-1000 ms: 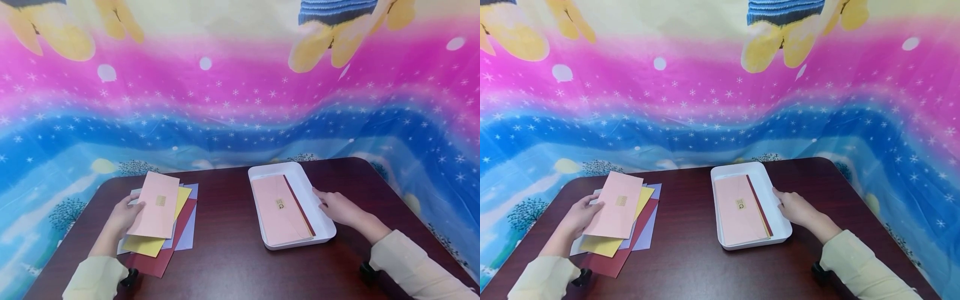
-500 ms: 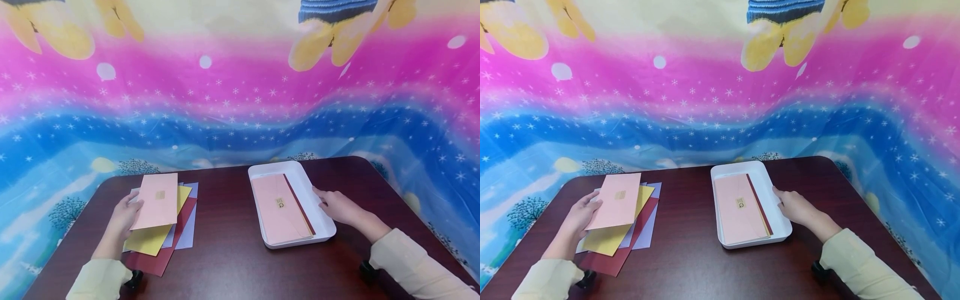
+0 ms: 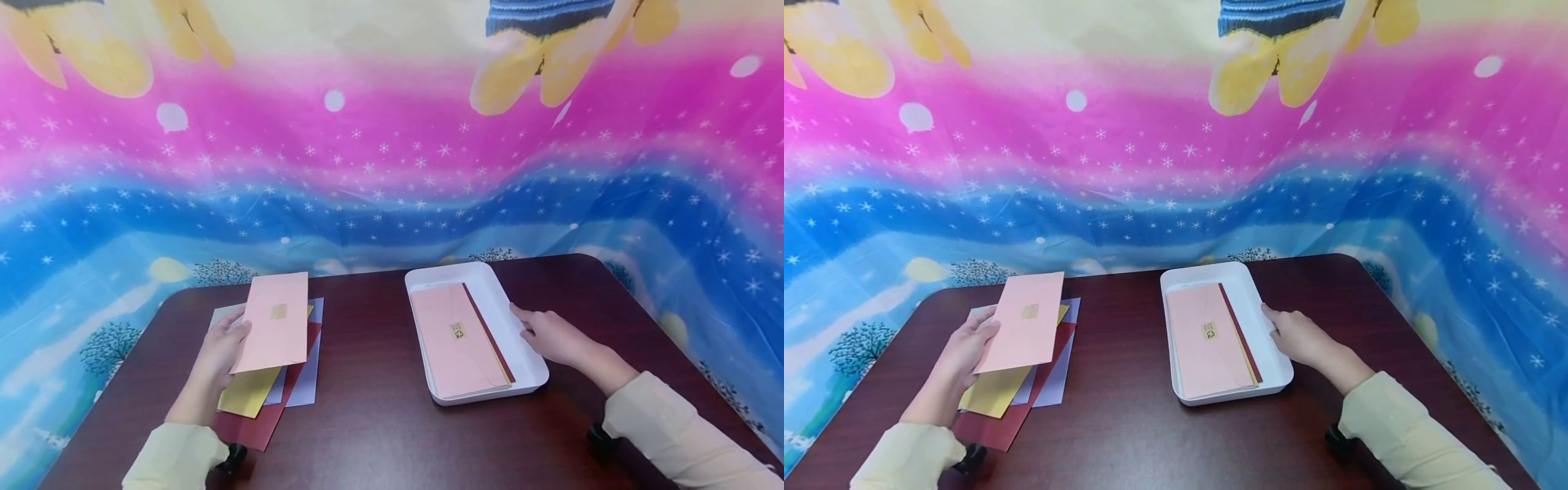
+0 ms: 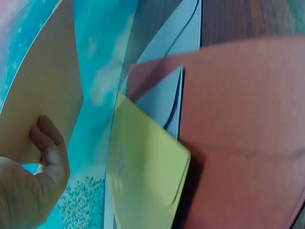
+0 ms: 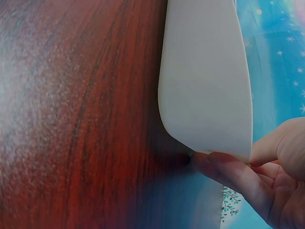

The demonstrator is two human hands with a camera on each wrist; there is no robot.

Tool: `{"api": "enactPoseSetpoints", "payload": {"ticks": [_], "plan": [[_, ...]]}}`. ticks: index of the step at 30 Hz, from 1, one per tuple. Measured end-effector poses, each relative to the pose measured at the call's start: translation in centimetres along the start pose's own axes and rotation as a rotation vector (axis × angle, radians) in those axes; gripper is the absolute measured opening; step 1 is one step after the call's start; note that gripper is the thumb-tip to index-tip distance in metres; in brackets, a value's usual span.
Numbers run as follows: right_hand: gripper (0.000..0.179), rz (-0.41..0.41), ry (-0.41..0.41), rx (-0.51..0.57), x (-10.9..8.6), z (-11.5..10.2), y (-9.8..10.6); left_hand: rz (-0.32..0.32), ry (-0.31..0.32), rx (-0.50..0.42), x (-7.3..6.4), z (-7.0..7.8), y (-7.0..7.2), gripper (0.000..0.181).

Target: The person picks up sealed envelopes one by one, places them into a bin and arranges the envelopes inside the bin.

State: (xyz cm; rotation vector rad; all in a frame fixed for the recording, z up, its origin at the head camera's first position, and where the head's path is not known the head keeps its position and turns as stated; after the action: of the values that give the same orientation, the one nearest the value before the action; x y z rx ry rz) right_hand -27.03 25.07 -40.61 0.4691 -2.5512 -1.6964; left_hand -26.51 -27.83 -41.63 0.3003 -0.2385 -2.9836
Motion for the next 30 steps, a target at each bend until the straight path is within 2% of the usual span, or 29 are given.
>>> {"api": "enactPoseSetpoints", "payload": {"ticks": [10, 23, 30], "plan": [[0.057, 0.003, 0.005, -0.001, 0.0, 0.0, 0.0, -0.047, -0.008, -0.117, -0.5, 0.4, -3.2, 0.058], [0.057, 0.004, -0.001, -0.008, 0.0, 0.0, 0.0, -0.130, 0.015, -0.197, -1.8, 0.3, -8.0, 0.053], [0.057, 0.000, -0.012, -0.008, 0.1, 0.0, -0.1, -0.169, 0.023, -0.243, -2.0, 0.5, -10.5, 0.054]]}}
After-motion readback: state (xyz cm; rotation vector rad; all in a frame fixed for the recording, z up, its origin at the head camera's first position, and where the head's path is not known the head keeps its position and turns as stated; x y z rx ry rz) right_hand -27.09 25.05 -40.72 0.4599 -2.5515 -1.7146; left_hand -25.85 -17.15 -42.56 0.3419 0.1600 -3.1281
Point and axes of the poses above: each hand's wrist, its own x-axis towards the middle knuckle, its own y-axis out of the back of the hand, z = x × y, the point moved 6 cm from there along x, towards the middle knuckle, and after that the axes turned 3 degrees about -y, right-handed, at the moved point
